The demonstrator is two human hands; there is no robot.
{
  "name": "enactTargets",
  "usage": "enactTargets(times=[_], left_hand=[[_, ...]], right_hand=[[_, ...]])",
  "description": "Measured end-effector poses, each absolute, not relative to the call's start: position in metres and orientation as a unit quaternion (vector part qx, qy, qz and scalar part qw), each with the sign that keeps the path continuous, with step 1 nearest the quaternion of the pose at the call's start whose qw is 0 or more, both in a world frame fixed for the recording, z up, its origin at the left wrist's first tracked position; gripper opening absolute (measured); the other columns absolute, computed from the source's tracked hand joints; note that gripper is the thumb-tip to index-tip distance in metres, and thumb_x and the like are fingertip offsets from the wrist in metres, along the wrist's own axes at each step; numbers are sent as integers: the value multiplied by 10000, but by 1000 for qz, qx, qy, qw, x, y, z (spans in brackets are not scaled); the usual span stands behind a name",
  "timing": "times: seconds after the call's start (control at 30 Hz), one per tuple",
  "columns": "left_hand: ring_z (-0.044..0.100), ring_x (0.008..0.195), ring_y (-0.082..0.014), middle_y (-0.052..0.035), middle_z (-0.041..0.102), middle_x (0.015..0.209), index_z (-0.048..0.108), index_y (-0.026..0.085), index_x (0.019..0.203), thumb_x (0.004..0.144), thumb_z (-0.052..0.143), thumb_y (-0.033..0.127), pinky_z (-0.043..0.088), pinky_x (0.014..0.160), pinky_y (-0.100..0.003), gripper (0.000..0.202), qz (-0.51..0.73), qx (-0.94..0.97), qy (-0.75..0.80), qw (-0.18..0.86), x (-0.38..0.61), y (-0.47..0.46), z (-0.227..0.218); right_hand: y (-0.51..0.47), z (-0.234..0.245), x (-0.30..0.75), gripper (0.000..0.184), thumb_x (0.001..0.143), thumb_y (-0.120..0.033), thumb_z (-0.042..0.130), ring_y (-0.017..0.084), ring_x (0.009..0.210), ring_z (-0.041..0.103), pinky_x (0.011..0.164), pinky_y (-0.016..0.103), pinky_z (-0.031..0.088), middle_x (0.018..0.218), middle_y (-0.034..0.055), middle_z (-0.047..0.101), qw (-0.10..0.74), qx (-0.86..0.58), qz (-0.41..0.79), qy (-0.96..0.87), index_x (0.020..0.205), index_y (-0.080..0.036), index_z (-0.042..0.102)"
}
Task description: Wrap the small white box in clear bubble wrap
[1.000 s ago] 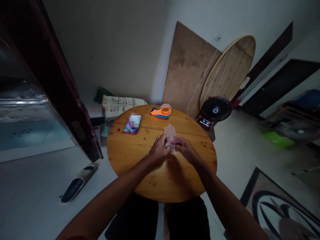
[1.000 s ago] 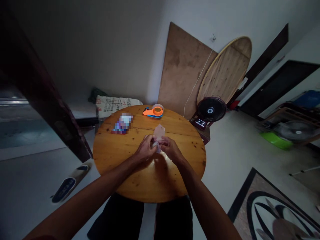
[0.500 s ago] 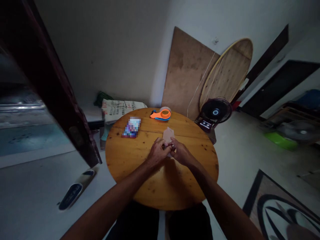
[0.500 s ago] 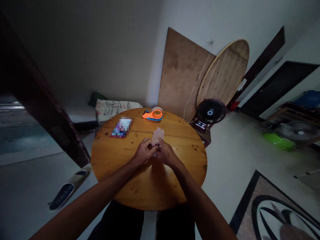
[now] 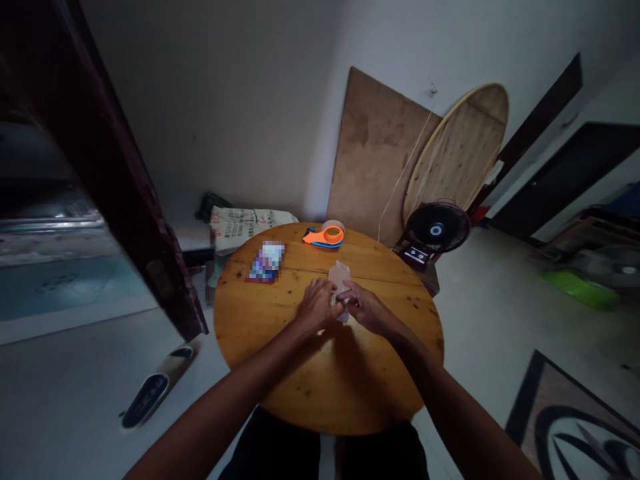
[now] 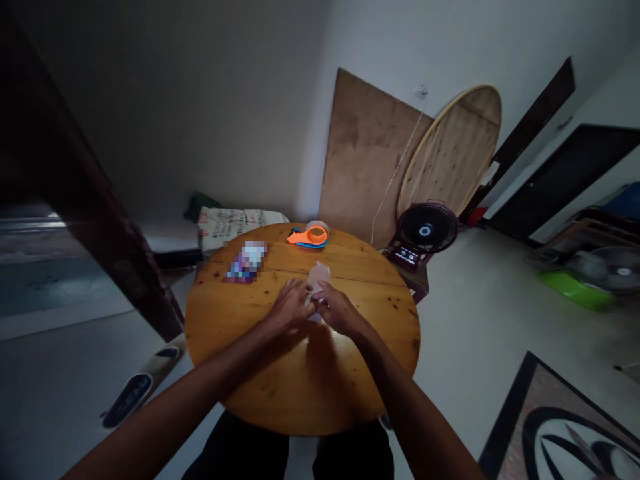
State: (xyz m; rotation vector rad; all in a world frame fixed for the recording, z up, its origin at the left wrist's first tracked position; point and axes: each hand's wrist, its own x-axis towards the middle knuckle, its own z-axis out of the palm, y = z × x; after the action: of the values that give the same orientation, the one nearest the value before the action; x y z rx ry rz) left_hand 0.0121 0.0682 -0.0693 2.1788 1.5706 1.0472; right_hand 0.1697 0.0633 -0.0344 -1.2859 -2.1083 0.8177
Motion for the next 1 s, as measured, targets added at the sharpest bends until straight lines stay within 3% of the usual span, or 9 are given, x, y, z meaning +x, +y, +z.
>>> enactTargets(times=[0.13, 0.2, 0.3, 0.37, 0.47, 0.53, 0.67, 0.8, 1.0], left_hand=[[558, 945, -264, -93, 635, 929, 673, 181, 776, 732, 649, 301, 453, 829, -375, 130, 280, 811, 494, 139, 7, 75, -53], [560, 953, -262, -96, 641, 961, 683, 181, 798, 743, 630, 299, 458, 850, -380, 142, 277, 818, 484, 141, 6, 76, -52], [543, 1007, -271, -108, 633, 1050, 688, 165, 857, 744, 605, 277, 453, 903, -397, 180, 286, 817, 480, 143, 7, 75, -57], [525, 1056, -278, -110, 616, 1130, 685, 157, 904, 734, 596, 261, 441, 941, -404, 218, 291, 817, 474, 151, 7, 75, -60], [503, 1118, -276, -101, 578, 1244, 667, 156, 999, 734, 566, 255, 419, 989, -399, 301, 288, 814, 470, 181, 8, 75, -60], [493, 1144, -267, -94, 560, 1286, 637, 160, 1080, 741, 540, 260, 406, 1009, -388, 366, 282, 809, 474, 205, 7, 75, -57], [501, 1113, -250, -77, 573, 1258, 574, 179, 1147, 732, 506, 244, 406, 991, -375, 425, 271, 800, 480, 237, 7, 74, -52], [507, 1066, -249, -68, 588, 1200, 558, 190, 1113, 721, 494, 231, 412, 955, -381, 399, 269, 800, 480, 237, 8, 74, -51], [468, 1176, -260, -104, 537, 1286, 502, 158, 1200, 738, 490, 260, 363, 1035, -398, 473, 269, 798, 476, 252, 8, 77, -57]], right_hand=[[71, -24, 179, 357, 758, -151, 496, 186, 831, 664, 759, 305, 515, 1002, 99, 710, 260, -462, 376, -760, 1085, -146, 639], [78, -16, 189, 295, 760, -142, 488, 184, 807, 653, 763, 309, 510, 950, 76, 712, 253, -469, 313, -786, 983, -156, 680], [94, -2, 199, 405, 747, -78, 471, 203, 944, 628, 861, 346, 490, 1081, 91, 672, 244, -470, 147, -835, 1077, -182, 681], [108, 6, 196, 483, 717, -29, 479, 238, 1153, 550, 990, 392, 426, 1282, 104, 577, 188, -439, 67, -876, 1118, -209, 680], [131, 15, 182, 457, 700, -30, 535, 290, 1266, 463, 1037, 440, 378, 1425, 84, 458, 37, -407, -8, -913, 1063, -242, 712], [146, 19, 173, 384, 712, -82, 574, 317, 1294, 428, 1026, 454, 376, 1443, 101, 436, -45, -406, -53, -911, 1037, -224, 721], [168, 24, 163, 298, 733, -144, 567, 314, 1263, 444, 980, 436, 395, 1302, 135, 545, -132, -427, -78, -891, 974, -202, 732], [176, 27, 157, 294, 742, -155, 549, 287, 1184, 500, 934, 417, 417, 1245, 122, 567, -151, -441, -64, -883, 963, -218, 732], [191, 23, 163, 218, 744, -191, 573, 313, 1156, 523, 914, 422, 427, 1314, 117, 554, -127, -445, -93, -882, 887, -192, 737]])
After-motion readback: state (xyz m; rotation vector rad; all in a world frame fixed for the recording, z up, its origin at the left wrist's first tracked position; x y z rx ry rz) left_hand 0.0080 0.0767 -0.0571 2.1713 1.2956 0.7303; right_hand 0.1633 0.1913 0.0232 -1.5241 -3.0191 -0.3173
